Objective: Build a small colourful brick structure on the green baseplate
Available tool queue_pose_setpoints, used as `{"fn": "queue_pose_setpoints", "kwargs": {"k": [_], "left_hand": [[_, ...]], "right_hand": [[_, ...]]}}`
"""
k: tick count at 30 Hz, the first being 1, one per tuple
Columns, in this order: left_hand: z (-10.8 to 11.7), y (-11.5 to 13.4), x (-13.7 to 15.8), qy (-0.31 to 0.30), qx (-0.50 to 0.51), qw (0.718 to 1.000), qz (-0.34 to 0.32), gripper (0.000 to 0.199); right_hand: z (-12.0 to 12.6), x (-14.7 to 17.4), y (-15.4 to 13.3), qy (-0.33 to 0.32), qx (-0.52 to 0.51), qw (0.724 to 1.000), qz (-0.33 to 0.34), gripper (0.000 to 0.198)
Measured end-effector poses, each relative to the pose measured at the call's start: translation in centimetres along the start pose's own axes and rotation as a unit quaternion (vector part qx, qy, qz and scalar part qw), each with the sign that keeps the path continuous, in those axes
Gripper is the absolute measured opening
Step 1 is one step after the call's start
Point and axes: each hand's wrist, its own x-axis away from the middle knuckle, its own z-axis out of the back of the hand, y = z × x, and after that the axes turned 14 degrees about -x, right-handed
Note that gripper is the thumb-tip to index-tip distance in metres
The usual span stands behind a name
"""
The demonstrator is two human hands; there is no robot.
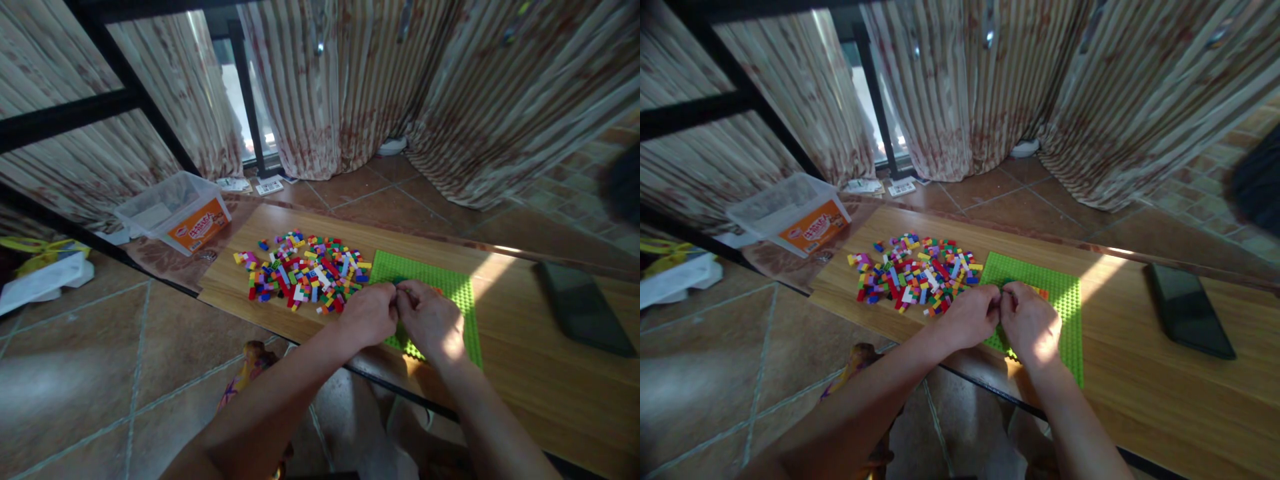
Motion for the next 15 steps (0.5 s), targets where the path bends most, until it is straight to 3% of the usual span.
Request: {"fn": "queue_pose_setpoints", "kwargs": {"k": [15], "left_hand": [[-0.08, -0.06, -0.01, 0.004, -0.003, 1.000, -0.007, 0.011]], "right_hand": [[0.31, -0.04, -0.33, -0.008, -0.010, 1.000, 0.007, 0.025]]}}
